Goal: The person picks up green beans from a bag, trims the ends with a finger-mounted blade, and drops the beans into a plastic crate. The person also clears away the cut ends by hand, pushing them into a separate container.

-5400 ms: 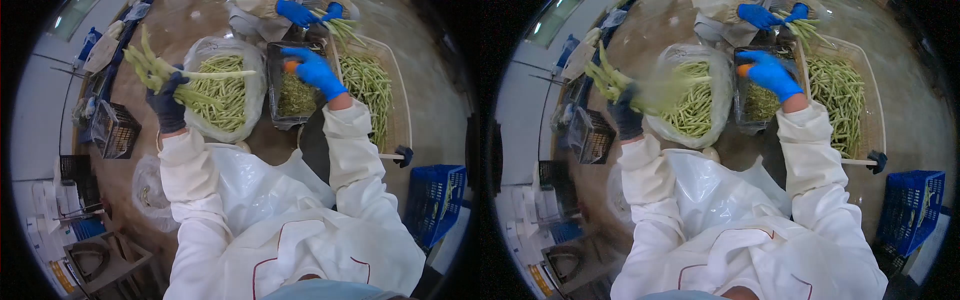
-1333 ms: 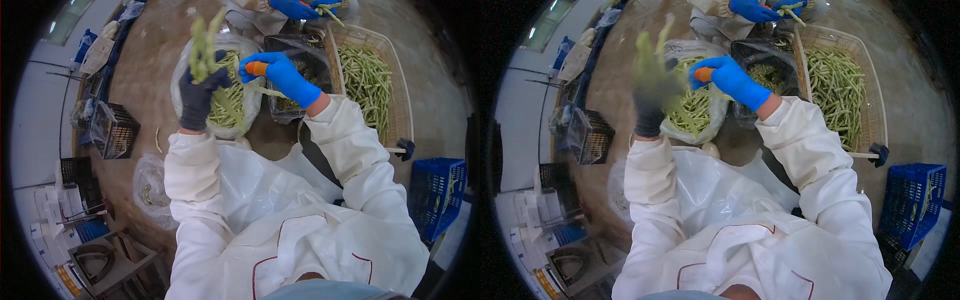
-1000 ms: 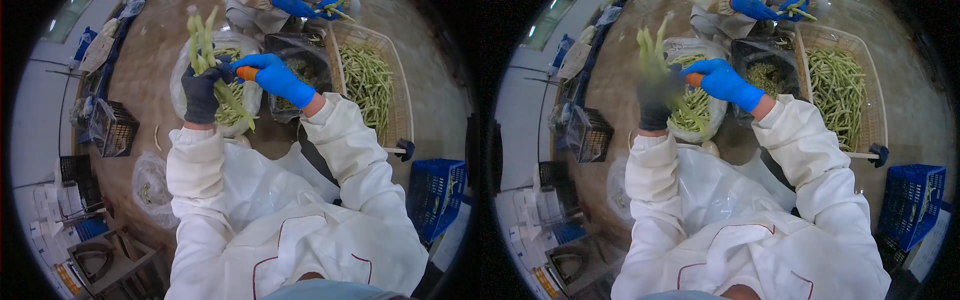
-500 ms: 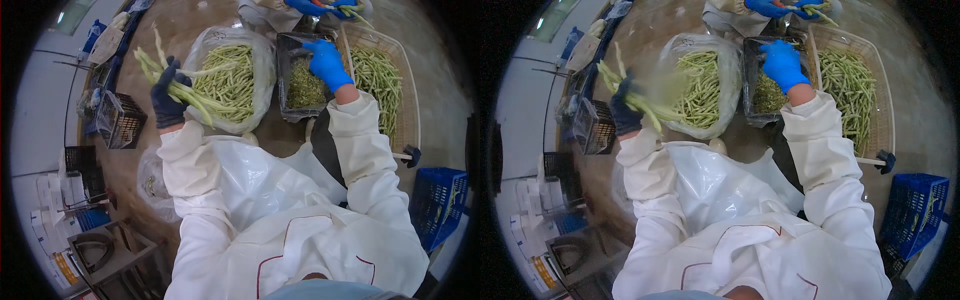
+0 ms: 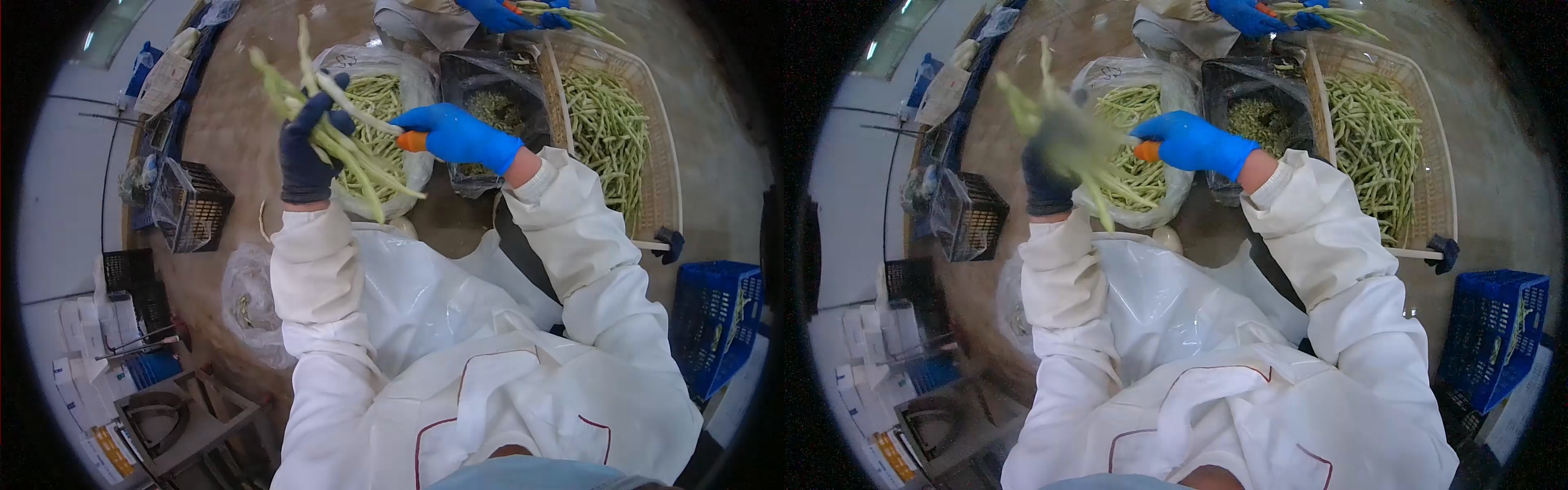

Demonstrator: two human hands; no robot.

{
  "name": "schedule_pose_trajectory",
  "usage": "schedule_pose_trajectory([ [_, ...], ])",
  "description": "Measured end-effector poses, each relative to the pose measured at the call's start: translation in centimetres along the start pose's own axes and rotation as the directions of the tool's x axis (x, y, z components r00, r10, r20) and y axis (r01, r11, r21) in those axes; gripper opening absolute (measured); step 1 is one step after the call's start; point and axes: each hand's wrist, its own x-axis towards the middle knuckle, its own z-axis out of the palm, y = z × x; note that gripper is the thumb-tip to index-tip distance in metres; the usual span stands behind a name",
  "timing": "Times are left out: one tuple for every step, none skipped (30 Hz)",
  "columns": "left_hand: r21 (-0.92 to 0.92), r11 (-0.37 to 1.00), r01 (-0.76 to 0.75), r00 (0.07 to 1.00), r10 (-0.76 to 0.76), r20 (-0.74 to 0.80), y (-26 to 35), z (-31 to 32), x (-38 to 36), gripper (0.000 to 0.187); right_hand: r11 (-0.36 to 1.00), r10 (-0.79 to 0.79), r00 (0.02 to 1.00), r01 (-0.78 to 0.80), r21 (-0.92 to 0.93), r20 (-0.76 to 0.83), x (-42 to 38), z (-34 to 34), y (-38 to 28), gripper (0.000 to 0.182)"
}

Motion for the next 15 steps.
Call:
schedule_pose_trajectory([
  [0.135, 0.991, -0.016, 0.998, 0.009, 0.056, -0.6, 0.2, 0.0, 0.04, 1.0, -0.004, 1.0, 0.004, 0.016, 0.002, -0.2, -0.1, -1.0, 0.031],
  [0.217, 0.976, -0.033, 0.996, 0.014, 0.089, -1.0, 0.4, 0.0, 0.037, 1.0, 0.013, 1.0, -0.013, 0.01, 0.01, -0.2, -0.3, -1.7, 0.031],
  [0.298, 0.953, -0.054, 0.992, 0.018, 0.122, -1.3, 0.6, 0.0, 0.034, 1.0, 0.031, 0.999, -0.031, 0.005, 0.018, -0.2, -0.4, -2.2, 0.031],
  [0.374, 0.924, -0.08, 0.988, 0.023, 0.155, -1.7, 0.9, 0.0, 0.031, 0.999, 0.051, 0.998, -0.051, 0.0, 0.026, -0.3, -0.4, -2.3, 0.03],
  [0.378, 0.919, -0.114, 0.99, 0.075, 0.118, -2.0, 1.3, 0.1, 0.029, 0.999, 0.048, 0.998, -0.049, 0.025, 0.029, -0.3, -0.5, -2.0, 0.03],
  [0.327, 0.939, -0.103, 0.994, 0.086, 0.068, -1.9, 1.0, 0.2, 0.03, 0.998, 0.045, 0.998, -0.047, 0.049, 0.032, -0.2, -0.8, -1.3, 0.03],
  [0.273, 0.957, -0.098, 0.995, 0.096, 0.018, -1.7, 0.7, 0.3, 0.032, 0.997, 0.04, 0.999, -0.042, 0.072, 0.034, 0.1, -1.0, -0.7, 0.03],
  [0.219, 0.971, -0.097, 0.994, 0.107, -0.032, -1.6, 0.4, 0.5, 0.033, 0.999, 0.023, 0.999, -0.024, 0.038, 0.041, 0.2, -1.3, 0.2, 0.03],
  [0.146, 0.986, -0.083, 0.993, 0.094, -0.069, -1.0, -0.3, 0.6, 0.035, 1.0, 0.005, 0.999, -0.005, 0.005, 0.048, 0.2, -1.6, 1.1, 0.03],
  [0.102, 0.992, -0.074, 0.992, 0.083, -0.09, -0.7, -1.2, 0.7, 0.038, 0.999, -0.013, 0.998, 0.015, -0.028, 0.056, 0.1, -1.8, 1.3, 0.031],
  [0.057, 0.996, -0.067, 0.991, 0.073, -0.111, -0.3, -2.1, 0.9, 0.041, 1.0, 0.022, 0.997, -0.021, -0.007, 0.075, -0.1, -1.8, 1.3, 0.031],
  [0.011, 0.998, -0.062, 0.989, 0.062, -0.132, 0.1, -2.7, 1.0, 0.043, 0.998, 0.057, 0.994, -0.059, 0.014, 0.095, -0.4, -2.0, 0.8, 0.032],
  [-0.014, 0.999, -0.052, 0.987, 0.05, -0.152, 0.5, -3.2, 1.1, 0.043, 0.995, 0.093, 0.989, -0.098, 0.033, 0.116, -0.6, -2.0, 0.5, 0.032],
  [-0.023, 0.998, -0.055, 0.985, 0.05, -0.168, 0.4, -3.5, 1.1, 0.039, 0.995, 0.094, 0.99, -0.096, 0.012, 0.106, -0.7, -2.0, 0.4, 0.032],
  [-0.031, 0.998, -0.057, 0.982, 0.05, -0.183, 0.5, -3.3, 1.0, 0.035, 0.995, 0.095, 0.991, -0.095, -0.009, 0.095, -0.7, -1.8, 0.4, 0.031],
])
